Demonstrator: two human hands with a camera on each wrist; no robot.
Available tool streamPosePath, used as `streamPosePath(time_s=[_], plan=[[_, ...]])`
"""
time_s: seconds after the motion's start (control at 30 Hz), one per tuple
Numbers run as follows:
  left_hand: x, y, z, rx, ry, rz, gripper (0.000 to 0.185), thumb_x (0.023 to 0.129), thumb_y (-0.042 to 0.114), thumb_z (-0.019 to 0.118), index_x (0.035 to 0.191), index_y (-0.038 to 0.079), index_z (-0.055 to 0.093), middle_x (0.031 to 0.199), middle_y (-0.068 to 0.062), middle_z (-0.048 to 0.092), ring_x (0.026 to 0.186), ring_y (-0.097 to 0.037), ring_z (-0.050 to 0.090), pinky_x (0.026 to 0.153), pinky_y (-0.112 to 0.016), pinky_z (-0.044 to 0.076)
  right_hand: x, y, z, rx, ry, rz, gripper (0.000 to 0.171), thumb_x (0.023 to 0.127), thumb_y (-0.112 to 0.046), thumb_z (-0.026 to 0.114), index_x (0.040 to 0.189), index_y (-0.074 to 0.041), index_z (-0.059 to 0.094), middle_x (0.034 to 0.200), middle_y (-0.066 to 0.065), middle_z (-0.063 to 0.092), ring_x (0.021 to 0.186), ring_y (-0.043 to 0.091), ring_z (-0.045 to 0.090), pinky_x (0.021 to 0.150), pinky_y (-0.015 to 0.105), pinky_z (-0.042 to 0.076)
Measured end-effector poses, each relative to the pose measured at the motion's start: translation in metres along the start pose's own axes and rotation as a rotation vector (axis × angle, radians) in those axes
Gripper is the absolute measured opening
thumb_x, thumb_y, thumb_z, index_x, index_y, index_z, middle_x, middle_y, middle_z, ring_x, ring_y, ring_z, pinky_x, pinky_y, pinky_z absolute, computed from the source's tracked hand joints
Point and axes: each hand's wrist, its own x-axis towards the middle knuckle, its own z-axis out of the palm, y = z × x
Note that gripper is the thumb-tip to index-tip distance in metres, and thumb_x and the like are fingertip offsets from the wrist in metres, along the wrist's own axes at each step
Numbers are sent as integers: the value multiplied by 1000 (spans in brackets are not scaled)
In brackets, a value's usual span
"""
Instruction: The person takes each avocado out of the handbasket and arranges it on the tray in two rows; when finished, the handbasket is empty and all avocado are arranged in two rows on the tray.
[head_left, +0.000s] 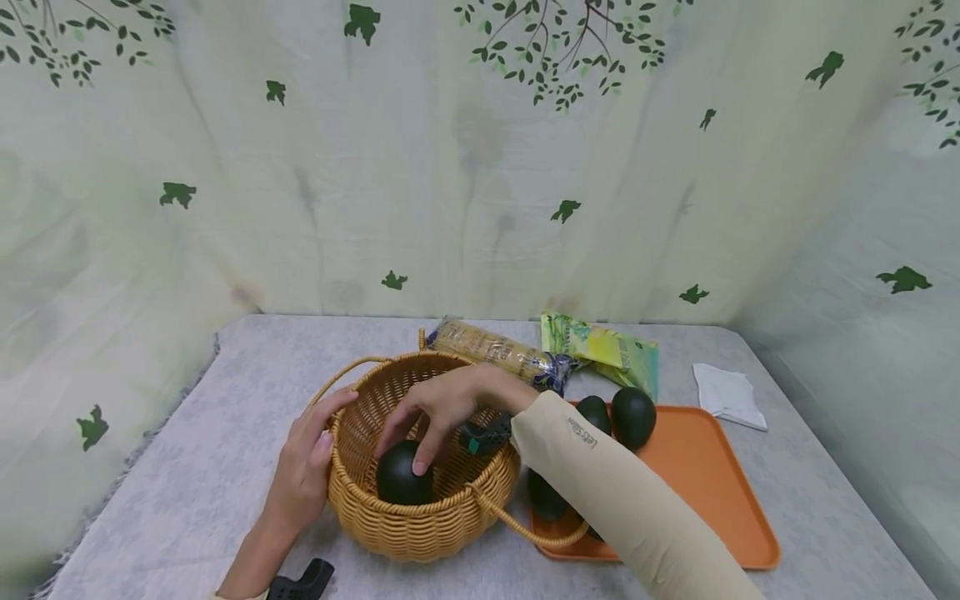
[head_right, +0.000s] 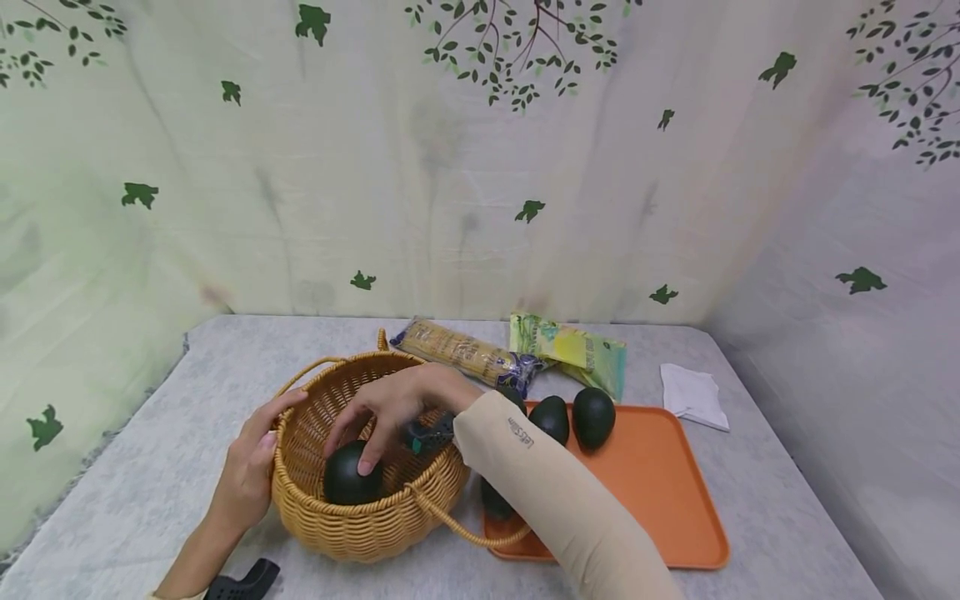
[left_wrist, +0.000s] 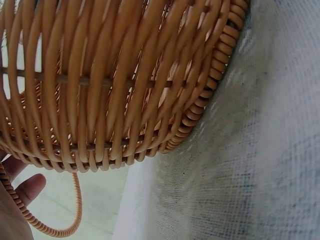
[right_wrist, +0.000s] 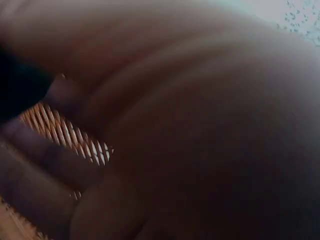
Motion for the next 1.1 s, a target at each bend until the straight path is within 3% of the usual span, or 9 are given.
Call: streamPosePath(time_s=[0.1, 0.3, 0.83, 1.1], plan=[[0, 0, 1, 0, -6, -4, 52, 101, 6, 33, 147, 10, 55, 147, -14, 57, 143, -4, 39, 116, -20, 19, -6, -3, -4, -23, 30, -46, 54, 91, -19, 79, 142, -14, 63, 141, -6, 64, 130, -1, 54, 110, 32, 44], [1, 0, 1, 0, 0, -4, 52, 101, 7, 32, 147, 10, 55, 146, -14, 57, 143, -4, 39, 115, -19, 20, -21, -6, -9, -11, 85, -71, 55, 92, -22, 78, 144, -16, 62, 141, -11, 61, 129, 3, 56, 104, 26, 48], [1, 2, 0, -5, -22, -43, 52, 103, 8, 31, 150, 12, 52, 148, -13, 55, 143, -3, 38, 115, -19, 19, -56, -9, -6, 12, 196, -175, 55, 95, -21, 75, 146, -13, 58, 147, 5, 58, 131, 5, 54, 105, 31, 48], [1, 2, 1, -3, -25, -48, 52, 103, 9, 31, 150, 12, 52, 148, -12, 55, 143, -3, 38, 115, -19, 19, -70, -10, -3, 26, 243, -202, 54, 94, -18, 75, 144, -10, 57, 142, 0, 59, 129, 9, 56, 104, 34, 50]])
